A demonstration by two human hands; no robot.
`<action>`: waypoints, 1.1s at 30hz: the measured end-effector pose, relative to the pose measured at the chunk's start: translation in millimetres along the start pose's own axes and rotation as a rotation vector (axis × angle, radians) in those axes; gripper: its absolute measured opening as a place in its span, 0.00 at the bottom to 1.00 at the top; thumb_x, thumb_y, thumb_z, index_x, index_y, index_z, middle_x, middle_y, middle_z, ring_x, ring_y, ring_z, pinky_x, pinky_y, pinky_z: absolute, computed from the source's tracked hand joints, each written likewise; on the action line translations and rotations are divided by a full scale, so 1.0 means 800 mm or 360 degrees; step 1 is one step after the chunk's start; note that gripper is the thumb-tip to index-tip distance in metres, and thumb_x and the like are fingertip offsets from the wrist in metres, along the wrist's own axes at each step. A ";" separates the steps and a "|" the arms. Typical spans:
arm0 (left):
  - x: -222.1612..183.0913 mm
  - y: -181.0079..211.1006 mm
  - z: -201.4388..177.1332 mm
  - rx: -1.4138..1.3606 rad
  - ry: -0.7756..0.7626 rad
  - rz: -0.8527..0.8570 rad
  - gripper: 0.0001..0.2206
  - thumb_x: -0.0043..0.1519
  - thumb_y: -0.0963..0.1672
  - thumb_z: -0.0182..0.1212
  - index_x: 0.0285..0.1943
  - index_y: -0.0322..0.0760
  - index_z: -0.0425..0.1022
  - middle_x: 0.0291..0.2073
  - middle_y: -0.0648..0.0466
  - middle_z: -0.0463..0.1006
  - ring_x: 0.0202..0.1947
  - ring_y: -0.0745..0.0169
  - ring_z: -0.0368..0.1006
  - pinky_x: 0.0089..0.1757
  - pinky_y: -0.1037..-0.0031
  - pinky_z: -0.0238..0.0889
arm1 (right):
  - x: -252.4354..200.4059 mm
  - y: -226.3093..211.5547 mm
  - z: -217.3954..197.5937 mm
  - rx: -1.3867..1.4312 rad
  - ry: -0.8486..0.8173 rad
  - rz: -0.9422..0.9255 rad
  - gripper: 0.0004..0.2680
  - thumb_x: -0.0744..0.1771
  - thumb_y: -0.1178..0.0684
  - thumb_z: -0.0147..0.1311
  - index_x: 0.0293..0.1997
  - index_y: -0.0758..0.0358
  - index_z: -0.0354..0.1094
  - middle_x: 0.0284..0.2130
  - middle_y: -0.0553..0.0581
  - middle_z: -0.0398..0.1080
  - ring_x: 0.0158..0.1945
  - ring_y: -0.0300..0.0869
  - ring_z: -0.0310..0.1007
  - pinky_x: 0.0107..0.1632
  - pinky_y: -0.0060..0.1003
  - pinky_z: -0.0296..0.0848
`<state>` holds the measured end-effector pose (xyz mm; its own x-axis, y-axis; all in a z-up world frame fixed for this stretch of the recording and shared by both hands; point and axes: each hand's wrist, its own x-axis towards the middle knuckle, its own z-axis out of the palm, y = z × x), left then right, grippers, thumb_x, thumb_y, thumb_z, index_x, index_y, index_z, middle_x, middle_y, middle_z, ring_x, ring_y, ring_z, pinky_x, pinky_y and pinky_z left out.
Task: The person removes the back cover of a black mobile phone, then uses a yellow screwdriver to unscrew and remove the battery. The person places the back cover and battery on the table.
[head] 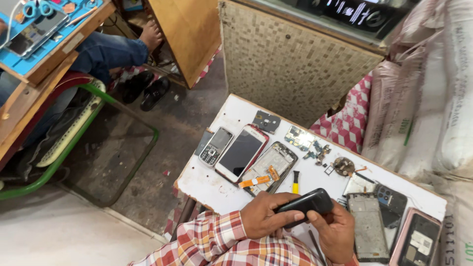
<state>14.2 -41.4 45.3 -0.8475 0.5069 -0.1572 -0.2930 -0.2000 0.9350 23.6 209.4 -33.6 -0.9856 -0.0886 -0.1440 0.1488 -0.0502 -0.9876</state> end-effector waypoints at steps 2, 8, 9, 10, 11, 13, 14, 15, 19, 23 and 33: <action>0.000 -0.009 0.003 -0.0129 0.0013 -0.0040 0.19 0.66 0.47 0.63 0.63 0.32 0.74 0.28 0.55 0.78 0.22 0.75 0.73 0.26 0.82 0.68 | -0.003 0.001 0.005 0.0107 0.0009 -0.0032 0.09 0.66 0.59 0.60 0.49 0.73 0.72 0.35 0.59 0.77 0.35 0.40 0.76 0.39 0.35 0.76; 0.001 -0.029 0.001 -0.0085 0.0214 -0.0001 0.14 0.65 0.45 0.69 0.51 0.27 0.80 0.28 0.53 0.80 0.25 0.75 0.76 0.29 0.81 0.71 | 0.010 -0.011 0.009 0.0600 0.0080 0.0062 0.09 0.70 0.56 0.56 0.52 0.72 0.68 0.40 0.61 0.76 0.38 0.42 0.75 0.39 0.37 0.76; 0.000 -0.029 0.001 0.0023 0.0244 0.0075 0.14 0.66 0.46 0.68 0.50 0.27 0.80 0.28 0.52 0.81 0.26 0.75 0.76 0.30 0.81 0.71 | 0.010 -0.013 0.012 0.0614 0.0059 0.0049 0.09 0.71 0.57 0.57 0.53 0.72 0.68 0.40 0.61 0.76 0.38 0.43 0.75 0.40 0.37 0.76; 0.000 -0.029 0.000 0.0131 0.0271 0.0152 0.14 0.66 0.46 0.67 0.48 0.27 0.81 0.28 0.52 0.82 0.27 0.74 0.77 0.31 0.80 0.72 | 0.009 -0.014 0.015 0.0626 0.0040 0.0035 0.09 0.71 0.57 0.57 0.54 0.72 0.67 0.40 0.62 0.76 0.38 0.43 0.75 0.40 0.37 0.76; -0.001 -0.027 -0.001 0.0266 0.0296 0.0181 0.14 0.67 0.47 0.66 0.48 0.27 0.82 0.27 0.52 0.81 0.26 0.73 0.77 0.30 0.79 0.70 | 0.008 -0.016 0.018 0.0611 0.0063 0.0014 0.11 0.71 0.56 0.56 0.58 0.69 0.65 0.40 0.61 0.76 0.37 0.43 0.75 0.39 0.37 0.76; -0.006 -0.021 -0.002 0.0538 0.0353 0.0255 0.15 0.68 0.48 0.63 0.48 0.28 0.82 0.27 0.52 0.81 0.25 0.70 0.76 0.28 0.75 0.67 | 0.007 -0.021 0.022 0.0574 0.0096 -0.0038 0.15 0.71 0.54 0.54 0.66 0.62 0.62 0.38 0.60 0.75 0.35 0.42 0.75 0.38 0.37 0.76; -0.006 -0.018 -0.002 0.0629 0.0360 0.0323 0.15 0.68 0.48 0.63 0.49 0.28 0.82 0.27 0.51 0.80 0.25 0.69 0.75 0.28 0.74 0.67 | 0.007 -0.022 0.023 0.0561 0.0096 -0.0059 0.14 0.72 0.53 0.52 0.65 0.63 0.62 0.38 0.60 0.75 0.34 0.43 0.75 0.38 0.37 0.76; -0.007 -0.015 -0.002 0.0721 0.0366 0.0390 0.16 0.69 0.48 0.62 0.50 0.28 0.82 0.27 0.50 0.79 0.25 0.67 0.75 0.29 0.73 0.66 | 0.007 -0.023 0.023 0.0549 0.0096 -0.0080 0.13 0.72 0.51 0.51 0.63 0.65 0.62 0.37 0.61 0.75 0.34 0.43 0.76 0.38 0.37 0.76; -0.011 -0.009 -0.001 0.0922 0.0338 0.0559 0.16 0.70 0.49 0.62 0.51 0.29 0.81 0.29 0.48 0.80 0.27 0.63 0.75 0.31 0.72 0.67 | 0.004 -0.015 0.016 0.0611 0.0001 -0.0212 0.11 0.75 0.49 0.48 0.55 0.69 0.63 0.37 0.62 0.75 0.36 0.46 0.78 0.41 0.40 0.78; -0.014 -0.008 -0.005 0.0471 0.0152 0.0066 0.18 0.67 0.50 0.61 0.56 0.30 0.78 0.29 0.48 0.81 0.27 0.66 0.76 0.30 0.73 0.68 | -0.004 -0.003 0.010 0.0515 0.0057 -0.0309 0.10 0.74 0.50 0.52 0.53 0.68 0.64 0.36 0.58 0.73 0.38 0.42 0.75 0.42 0.38 0.77; -0.029 -0.037 -0.030 -0.0194 0.0450 0.0011 0.18 0.73 0.48 0.56 0.63 0.29 0.78 0.35 0.48 0.82 0.26 0.68 0.77 0.28 0.80 0.70 | -0.008 -0.006 0.018 -0.0245 -0.0232 -0.0165 0.15 0.69 0.53 0.57 0.61 0.70 0.68 0.41 0.59 0.76 0.39 0.38 0.73 0.44 0.32 0.73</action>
<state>31.6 -67.4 13.3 -0.9343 0.2549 -0.2493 -0.3232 -0.3104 0.8940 30.1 196.0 -26.8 -0.9714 -0.2339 -0.0419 0.0226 0.0847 -0.9962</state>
